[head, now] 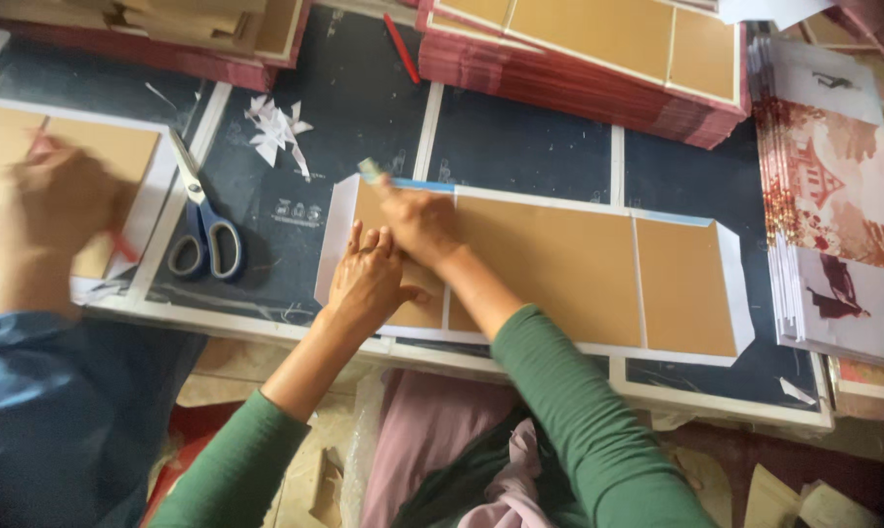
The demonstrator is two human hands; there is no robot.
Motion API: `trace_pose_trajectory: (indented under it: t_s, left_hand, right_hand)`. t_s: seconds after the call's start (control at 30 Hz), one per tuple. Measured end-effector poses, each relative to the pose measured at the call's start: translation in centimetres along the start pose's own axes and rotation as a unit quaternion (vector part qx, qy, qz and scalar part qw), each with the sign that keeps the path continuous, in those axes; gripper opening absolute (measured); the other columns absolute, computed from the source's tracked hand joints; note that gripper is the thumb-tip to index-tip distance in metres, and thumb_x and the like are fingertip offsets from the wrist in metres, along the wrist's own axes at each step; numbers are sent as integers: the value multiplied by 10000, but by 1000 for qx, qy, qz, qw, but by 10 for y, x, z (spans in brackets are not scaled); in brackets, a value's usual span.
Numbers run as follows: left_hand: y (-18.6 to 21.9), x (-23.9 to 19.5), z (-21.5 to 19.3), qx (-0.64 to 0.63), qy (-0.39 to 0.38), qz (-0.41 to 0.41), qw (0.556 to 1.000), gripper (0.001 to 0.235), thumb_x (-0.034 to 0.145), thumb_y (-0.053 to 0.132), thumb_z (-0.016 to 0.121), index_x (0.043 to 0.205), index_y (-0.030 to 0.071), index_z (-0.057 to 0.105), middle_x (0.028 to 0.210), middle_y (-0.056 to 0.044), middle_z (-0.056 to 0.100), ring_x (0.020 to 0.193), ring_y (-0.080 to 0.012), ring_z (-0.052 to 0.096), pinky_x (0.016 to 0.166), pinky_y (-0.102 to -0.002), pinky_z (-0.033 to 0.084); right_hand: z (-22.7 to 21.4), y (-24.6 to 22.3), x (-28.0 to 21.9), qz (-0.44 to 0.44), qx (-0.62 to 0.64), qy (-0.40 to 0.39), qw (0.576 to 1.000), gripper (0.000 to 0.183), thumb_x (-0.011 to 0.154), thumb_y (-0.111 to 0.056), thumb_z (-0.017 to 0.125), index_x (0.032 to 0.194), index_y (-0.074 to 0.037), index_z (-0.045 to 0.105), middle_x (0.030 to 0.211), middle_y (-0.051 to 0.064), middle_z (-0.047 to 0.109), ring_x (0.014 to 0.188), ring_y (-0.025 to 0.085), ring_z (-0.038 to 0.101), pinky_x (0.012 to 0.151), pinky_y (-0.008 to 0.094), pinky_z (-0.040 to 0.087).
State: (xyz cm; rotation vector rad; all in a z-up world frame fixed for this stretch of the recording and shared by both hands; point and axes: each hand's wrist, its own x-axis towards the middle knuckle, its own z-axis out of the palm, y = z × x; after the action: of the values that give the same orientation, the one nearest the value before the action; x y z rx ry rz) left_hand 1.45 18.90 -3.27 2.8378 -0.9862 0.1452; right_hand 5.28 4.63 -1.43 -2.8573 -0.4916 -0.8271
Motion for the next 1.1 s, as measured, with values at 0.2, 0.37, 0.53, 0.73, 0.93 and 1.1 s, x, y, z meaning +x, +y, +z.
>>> trace_pose_trajectory:
  t_s: [0.2,0.37,0.53,0.73,0.93,1.1]
  left_hand:
    - [1,-1,-8,-9,0,-7,1000,904,610,594,724,1265,1,531,1275,-181,559,1223,-311,500,1138,-504,184]
    - [5,2,-18,12,-31,-8,999,855,610,538,756,1252,14,544,1247,-162,583,1193,-300,527,1148,-508,168]
    - [18,18,-56,58,-132,-49,988,728,648,605,695,1154,89,614,1164,-70,634,1134,-245,575,1174,-483,57]
    - [89,101,-49,81,-89,9,993,842,598,652,692,1267,174,510,1242,-87,546,1224,-286,479,1135,-557,16]
    - [167,154,-42,7,-182,104,978,1368,319,626,849,1439,133,237,1350,-228,369,1301,-403,348,1067,-686,10]
    - [162,178,-31,-33,-212,64,975,1233,235,547,907,1254,106,372,1203,-213,472,1212,-427,418,1030,-705,119]
  right_hand:
    - [11,7,6,41,14,-37,998,400,887,-251,485,1275,-175,543,773,90,668,682,266,676,592,412,552]
    - [-11,-3,-8,7,43,-14,999,393,836,-201,555,1228,-194,587,717,61,672,674,247,683,616,383,557]
    - [-45,96,-66,56,-3,-10,998,412,832,-180,574,1244,-169,587,745,93,668,668,281,668,598,417,547]
    - [-106,215,-139,184,-47,-75,979,357,857,-132,524,1166,-255,654,809,34,612,786,264,647,695,384,532]
    - [-149,263,-169,255,-2,13,967,407,869,-36,556,1231,-213,615,841,77,522,843,337,606,735,426,503]
    - [-205,257,-188,234,50,128,962,393,885,39,556,1245,-102,630,847,108,540,850,336,596,785,379,468]
